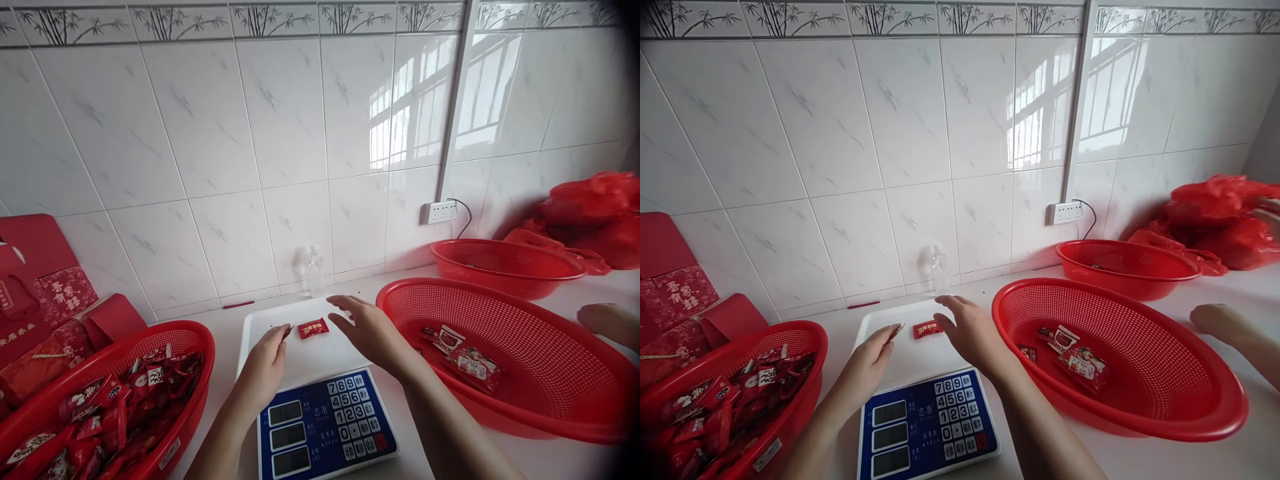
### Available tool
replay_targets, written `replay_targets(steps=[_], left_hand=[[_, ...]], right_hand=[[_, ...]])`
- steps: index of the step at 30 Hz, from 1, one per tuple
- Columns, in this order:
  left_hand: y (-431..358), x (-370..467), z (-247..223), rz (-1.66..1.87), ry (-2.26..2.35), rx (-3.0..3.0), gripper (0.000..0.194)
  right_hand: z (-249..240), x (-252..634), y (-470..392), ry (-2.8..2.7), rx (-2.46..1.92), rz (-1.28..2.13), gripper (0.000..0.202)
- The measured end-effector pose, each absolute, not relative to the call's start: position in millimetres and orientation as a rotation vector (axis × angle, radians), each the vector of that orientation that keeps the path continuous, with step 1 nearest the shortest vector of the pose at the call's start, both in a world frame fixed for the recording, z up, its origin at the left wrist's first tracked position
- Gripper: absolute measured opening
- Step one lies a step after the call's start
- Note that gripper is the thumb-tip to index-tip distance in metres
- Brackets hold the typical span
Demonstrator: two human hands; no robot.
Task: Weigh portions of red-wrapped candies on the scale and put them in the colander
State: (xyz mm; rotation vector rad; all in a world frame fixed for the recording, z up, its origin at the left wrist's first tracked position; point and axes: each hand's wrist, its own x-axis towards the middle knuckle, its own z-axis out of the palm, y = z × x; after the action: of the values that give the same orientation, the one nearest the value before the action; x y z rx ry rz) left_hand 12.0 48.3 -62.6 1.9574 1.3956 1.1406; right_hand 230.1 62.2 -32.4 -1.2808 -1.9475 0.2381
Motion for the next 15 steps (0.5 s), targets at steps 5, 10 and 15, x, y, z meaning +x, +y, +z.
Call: replay_targets(steps=[5,10,15], left_hand=[[61,17,-71,0.597,1.531,2.256,0.042],[83,17,-74,0.399,1.547,2.323,0.041],[102,28,-81,0.415,1.617,2.364,0.042]], right_hand=[[-20,240,53,-1.895,-1.261,0.299,0.03],[-19,243,51,-1.89,-1.257,0.315,0.03],[-21,244,52,-1.92,-1.216,0.298,0.029]])
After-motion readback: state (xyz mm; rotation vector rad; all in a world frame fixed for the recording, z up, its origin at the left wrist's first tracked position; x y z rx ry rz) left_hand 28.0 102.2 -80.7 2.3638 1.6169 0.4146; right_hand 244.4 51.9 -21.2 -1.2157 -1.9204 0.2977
